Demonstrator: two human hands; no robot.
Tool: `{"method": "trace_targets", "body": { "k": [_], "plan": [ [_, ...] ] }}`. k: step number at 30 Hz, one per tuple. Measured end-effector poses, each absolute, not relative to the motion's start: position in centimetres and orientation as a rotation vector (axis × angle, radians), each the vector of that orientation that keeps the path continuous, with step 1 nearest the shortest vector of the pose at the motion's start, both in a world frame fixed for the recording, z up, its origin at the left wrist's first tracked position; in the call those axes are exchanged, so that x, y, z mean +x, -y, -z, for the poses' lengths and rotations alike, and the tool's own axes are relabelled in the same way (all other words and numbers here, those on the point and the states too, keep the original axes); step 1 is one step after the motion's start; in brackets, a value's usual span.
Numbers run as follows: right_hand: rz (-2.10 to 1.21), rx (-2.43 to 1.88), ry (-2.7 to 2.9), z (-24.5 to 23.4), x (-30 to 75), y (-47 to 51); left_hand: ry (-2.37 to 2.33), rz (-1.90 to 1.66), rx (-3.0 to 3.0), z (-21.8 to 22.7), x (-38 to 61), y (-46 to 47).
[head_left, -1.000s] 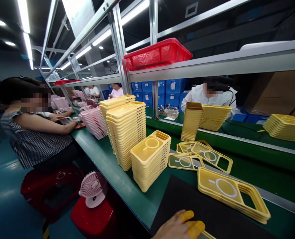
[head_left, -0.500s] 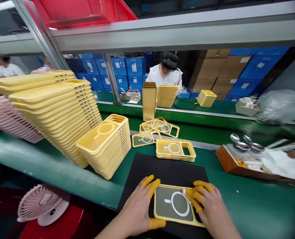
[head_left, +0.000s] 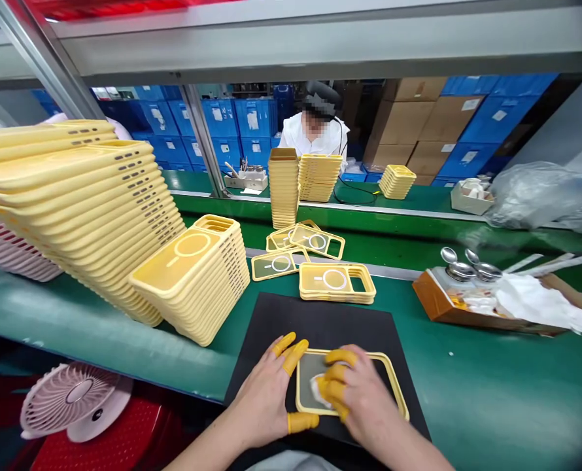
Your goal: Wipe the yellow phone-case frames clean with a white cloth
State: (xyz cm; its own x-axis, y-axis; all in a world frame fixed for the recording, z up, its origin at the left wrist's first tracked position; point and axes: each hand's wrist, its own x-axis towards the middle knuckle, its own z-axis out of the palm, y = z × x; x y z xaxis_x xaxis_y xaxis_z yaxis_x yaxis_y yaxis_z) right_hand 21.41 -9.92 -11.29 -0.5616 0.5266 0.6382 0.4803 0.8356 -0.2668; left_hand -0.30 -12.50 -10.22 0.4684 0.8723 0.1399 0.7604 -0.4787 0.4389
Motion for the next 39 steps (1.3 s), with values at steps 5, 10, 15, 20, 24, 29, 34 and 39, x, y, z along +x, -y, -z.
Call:
{"method": "trace_targets", "body": {
  "k": [5,10,15,20,24,29,34,39],
  "plan": [
    [-0.166,-0.631,2.408,10.9,21.6,10.4,-1.384,-0.469,2.446,10.0,-0.2,12.7],
    [-0.227,-0.972,2.209,10.9,28.8,10.1,-1.256,-0.383,2.667,9.6,-0.1,12.5],
    [0.275,-1.389,1.601,8.1,36.2,4.4,-1.211,-0.357,2.878,9.0,0.0,9.8],
    [0.640,-1.661,1.593,3.9,41.4,-2.4,-1.330,-0.655,2.397,8.8,0.5,8.2],
    [0.663,-1.746,1.722,2.7,42.0,-4.3,-1.462,-0.771,2.589,11.6,0.1,9.0],
    [0.608,-1.713,1.743,3.2,40.3,-2.0,-1.488,-0.698,2.668,12.3,0.4,11.2],
    [0.116,-1.133,2.039,8.3,28.7,5.0,-1.396,-0.546,2.476,10.2,0.7,12.1],
    [-0.167,-0.769,2.192,11.2,19.2,10.5,-1.392,-0.540,2.483,11.1,0.4,12.2]
  ]
}}
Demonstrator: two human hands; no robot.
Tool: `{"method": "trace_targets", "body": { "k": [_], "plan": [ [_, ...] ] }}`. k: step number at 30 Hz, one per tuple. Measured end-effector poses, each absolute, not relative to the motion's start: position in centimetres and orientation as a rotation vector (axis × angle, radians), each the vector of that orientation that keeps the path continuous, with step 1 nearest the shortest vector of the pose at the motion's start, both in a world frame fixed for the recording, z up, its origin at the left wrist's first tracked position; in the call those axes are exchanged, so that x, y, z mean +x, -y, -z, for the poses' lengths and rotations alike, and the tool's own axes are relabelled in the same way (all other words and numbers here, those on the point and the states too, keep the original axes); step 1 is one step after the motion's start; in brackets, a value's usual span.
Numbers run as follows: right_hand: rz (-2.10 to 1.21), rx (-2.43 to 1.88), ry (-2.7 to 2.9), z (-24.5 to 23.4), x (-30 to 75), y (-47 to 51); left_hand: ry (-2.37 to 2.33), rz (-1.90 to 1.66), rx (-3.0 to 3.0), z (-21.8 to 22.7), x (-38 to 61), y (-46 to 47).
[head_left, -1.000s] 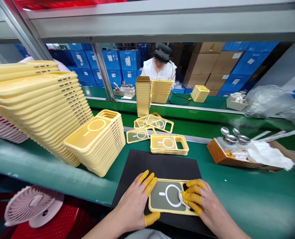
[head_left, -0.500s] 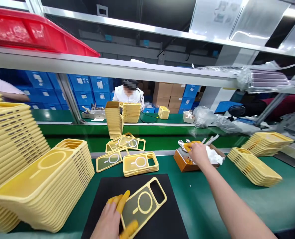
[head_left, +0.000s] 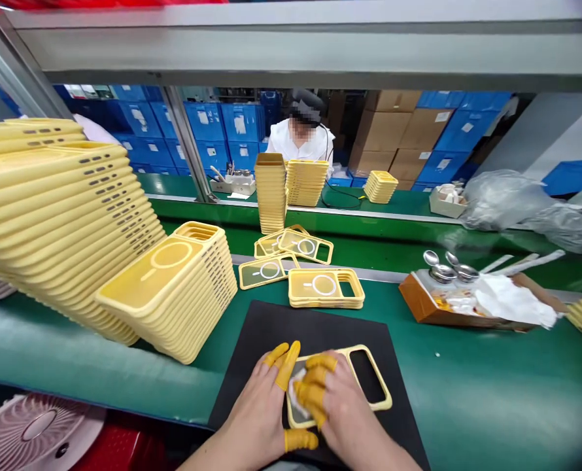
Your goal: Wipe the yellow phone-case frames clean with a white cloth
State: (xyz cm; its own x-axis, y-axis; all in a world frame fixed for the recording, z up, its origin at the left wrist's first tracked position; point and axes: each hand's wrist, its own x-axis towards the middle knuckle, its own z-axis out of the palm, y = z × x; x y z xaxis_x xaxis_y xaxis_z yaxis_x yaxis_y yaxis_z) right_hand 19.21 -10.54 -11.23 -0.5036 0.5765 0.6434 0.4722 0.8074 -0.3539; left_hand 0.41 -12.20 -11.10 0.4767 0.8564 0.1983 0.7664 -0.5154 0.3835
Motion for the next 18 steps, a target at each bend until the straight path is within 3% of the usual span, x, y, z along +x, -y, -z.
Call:
{"method": "trace_targets", "body": {
  "k": [2,6,12,18],
  "plan": [
    [-0.137,-0.666,2.259,10.9,20.1,11.0,-1.382,-0.557,2.478,11.3,0.4,12.2],
    [0.062,-0.871,2.228,10.3,22.6,10.5,-1.379,-0.589,2.437,11.0,0.6,12.0],
    [0.148,-0.916,2.051,11.4,19.0,8.7,-1.405,-0.623,2.485,11.1,0.9,12.1],
    [0.398,-0.993,2.127,11.4,24.4,11.1,-1.397,-0.575,2.511,10.2,0.8,12.0]
  ]
}}
